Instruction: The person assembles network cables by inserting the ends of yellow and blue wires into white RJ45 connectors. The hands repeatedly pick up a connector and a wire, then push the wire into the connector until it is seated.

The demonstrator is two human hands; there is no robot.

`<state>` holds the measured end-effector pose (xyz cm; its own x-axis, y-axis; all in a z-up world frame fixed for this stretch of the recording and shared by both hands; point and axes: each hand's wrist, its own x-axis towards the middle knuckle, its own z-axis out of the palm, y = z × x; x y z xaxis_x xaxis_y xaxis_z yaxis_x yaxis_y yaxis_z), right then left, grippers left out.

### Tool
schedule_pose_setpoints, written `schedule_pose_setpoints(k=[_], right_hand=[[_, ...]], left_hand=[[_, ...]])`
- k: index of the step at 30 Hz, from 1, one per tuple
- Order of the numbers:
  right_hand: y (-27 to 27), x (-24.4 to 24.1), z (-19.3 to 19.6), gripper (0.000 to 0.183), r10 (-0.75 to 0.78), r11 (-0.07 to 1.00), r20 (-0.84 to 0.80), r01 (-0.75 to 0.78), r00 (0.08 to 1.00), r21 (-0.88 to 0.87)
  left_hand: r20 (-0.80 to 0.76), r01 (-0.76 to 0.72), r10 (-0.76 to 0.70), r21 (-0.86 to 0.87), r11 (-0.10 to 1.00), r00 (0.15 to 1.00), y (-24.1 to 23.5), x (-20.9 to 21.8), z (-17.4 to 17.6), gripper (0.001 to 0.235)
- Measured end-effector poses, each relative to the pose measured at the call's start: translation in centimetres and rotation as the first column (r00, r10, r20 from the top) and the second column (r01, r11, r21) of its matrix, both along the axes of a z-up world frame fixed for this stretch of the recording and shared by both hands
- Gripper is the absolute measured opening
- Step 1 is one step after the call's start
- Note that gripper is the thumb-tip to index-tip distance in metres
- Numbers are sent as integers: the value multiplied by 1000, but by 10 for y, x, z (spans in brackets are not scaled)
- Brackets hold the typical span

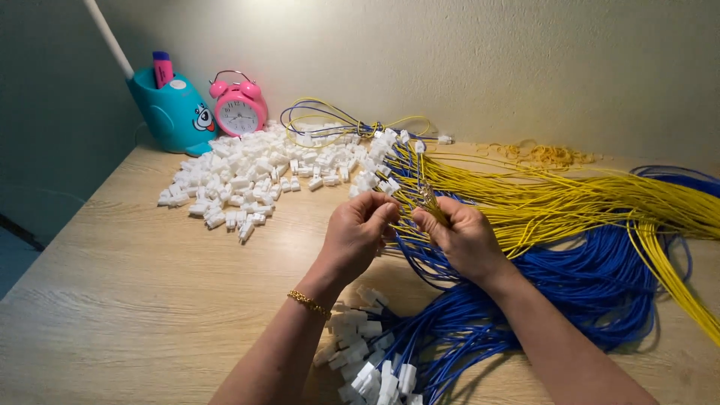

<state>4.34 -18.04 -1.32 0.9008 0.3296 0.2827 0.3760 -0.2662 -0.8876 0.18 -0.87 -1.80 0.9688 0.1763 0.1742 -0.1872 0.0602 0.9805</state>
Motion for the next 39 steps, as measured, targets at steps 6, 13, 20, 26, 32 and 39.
schedule_pose_setpoints(k=[6, 13, 20, 26, 32, 39], right_hand=[[5, 4, -2, 31, -5, 1000, 85, 5, 996, 9], [6, -9, 4, 20, 38, 997, -66, -34, 997, 64], [5, -2, -9, 19, -6, 999, -94, 11, 996, 54], [11, -8, 0, 16, -18, 1000, -47, 19, 999, 6], [3, -4, -13, 16, -18, 1000, -21, 18, 1000, -4], [4, -5, -6, 16, -12, 1000, 40, 12, 999, -8]], left_hand=[[-6, -70, 71, 129, 989, 997, 10, 1, 1, 14], [-103, 90, -94, -47, 995, 990, 17, 10, -19, 19], [-177, 195, -237, -225, 955, 955, 25, 7, -7, 22], [-227, 154, -218, -269, 951, 949, 27, 14, -14, 29], [-235, 158, -197, -175, 972, 952, 24, 17, -29, 28], [-207, 135, -117, 75, 988, 971, 23, 15, -20, 29]])
